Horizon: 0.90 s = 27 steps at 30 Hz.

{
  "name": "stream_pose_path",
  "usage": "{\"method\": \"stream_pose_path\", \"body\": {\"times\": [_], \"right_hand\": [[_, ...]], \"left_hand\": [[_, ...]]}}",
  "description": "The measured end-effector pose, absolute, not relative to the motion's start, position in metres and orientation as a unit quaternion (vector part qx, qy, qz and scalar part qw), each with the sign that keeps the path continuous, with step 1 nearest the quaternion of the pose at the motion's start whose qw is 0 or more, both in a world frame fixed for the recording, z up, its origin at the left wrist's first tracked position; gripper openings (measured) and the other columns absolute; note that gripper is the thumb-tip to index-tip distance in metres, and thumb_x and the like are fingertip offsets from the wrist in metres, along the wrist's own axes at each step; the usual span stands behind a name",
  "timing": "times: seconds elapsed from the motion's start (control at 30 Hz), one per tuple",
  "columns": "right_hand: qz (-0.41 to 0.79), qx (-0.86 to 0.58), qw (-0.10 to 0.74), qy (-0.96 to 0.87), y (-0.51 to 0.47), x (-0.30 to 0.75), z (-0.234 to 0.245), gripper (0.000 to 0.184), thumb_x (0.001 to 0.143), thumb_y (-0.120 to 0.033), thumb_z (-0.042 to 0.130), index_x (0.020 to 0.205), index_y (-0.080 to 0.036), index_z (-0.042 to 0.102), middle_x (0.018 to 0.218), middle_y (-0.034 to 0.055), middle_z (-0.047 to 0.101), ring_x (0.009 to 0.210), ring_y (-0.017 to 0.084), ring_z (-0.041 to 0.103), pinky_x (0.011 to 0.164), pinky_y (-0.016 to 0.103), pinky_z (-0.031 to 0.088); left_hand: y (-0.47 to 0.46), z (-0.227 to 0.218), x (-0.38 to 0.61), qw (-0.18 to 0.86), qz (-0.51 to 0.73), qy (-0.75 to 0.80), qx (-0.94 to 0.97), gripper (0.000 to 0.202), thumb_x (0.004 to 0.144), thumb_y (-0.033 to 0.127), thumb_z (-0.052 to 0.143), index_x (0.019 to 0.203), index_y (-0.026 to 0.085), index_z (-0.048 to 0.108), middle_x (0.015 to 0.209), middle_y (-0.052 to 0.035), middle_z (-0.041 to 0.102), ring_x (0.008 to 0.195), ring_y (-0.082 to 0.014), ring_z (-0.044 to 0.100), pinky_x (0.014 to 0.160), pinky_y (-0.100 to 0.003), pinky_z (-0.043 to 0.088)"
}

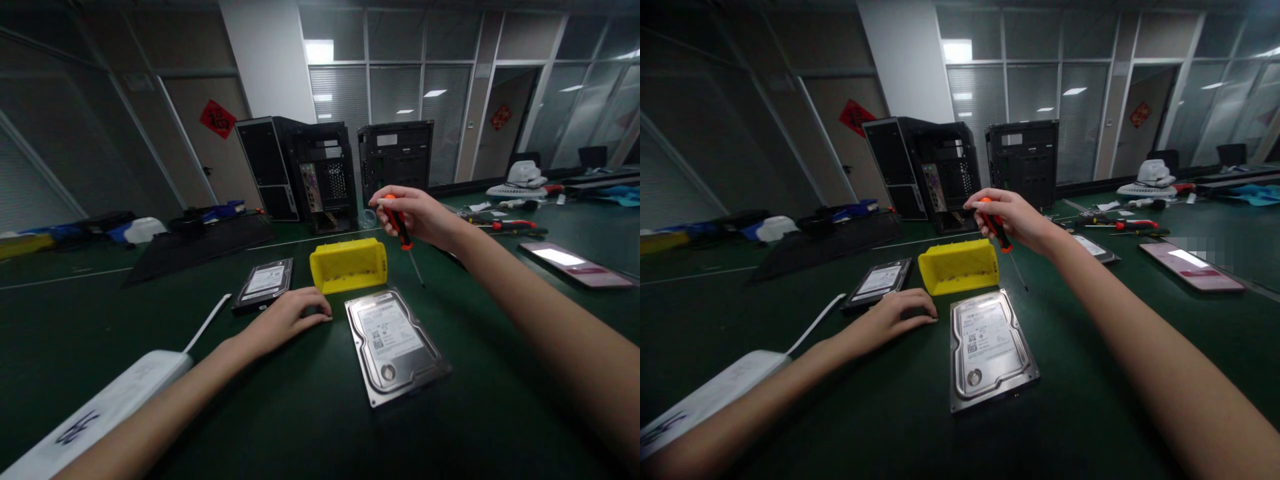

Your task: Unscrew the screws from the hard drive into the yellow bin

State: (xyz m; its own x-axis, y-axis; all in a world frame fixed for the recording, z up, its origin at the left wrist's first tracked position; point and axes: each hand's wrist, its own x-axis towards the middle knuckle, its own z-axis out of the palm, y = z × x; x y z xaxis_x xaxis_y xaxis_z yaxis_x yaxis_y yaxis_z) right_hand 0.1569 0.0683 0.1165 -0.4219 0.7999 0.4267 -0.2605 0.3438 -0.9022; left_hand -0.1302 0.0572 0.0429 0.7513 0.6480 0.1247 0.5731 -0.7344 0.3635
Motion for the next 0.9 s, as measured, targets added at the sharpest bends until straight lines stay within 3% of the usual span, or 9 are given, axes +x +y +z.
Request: {"method": "stream_pose_path", "body": {"times": [0.37, 0.9], "right_hand": [[0.536, -0.215, 0.492, -0.652, 0.066, 0.154, 0.115, 0.015, 0.076, -0.022, 0.059, 0.090, -0.015, 0.058, 0.064, -0.0016, 0.054, 0.056, 0.008, 0.051, 0.048, 0.018, 0.039], [0.542, -0.211, 0.488, -0.651, 0.066, 0.152, 0.114, 0.013, 0.078, -0.019, 0.056, 0.090, -0.015, 0.058, 0.065, -0.0013, 0.054, 0.057, 0.007, 0.052, 0.049, 0.018, 0.039]], "left_hand": [[0.062, 0.052, -0.118, 0.072, 0.186, 0.336, 0.921, 0.019, 0.088, 0.030, 0.048, 0.094, 0.021, 0.063, 0.099, -0.0039, 0.060, 0.093, -0.0188, 0.056, 0.082, -0.033, 0.045], [0.058, 0.042, -0.106, 0.007, 0.152, 0.290, 0.945, 0.022, 0.092, 0.027, 0.040, 0.098, 0.019, 0.060, 0.097, -0.0046, 0.057, 0.089, -0.0165, 0.055, 0.078, -0.032, 0.047]]}}
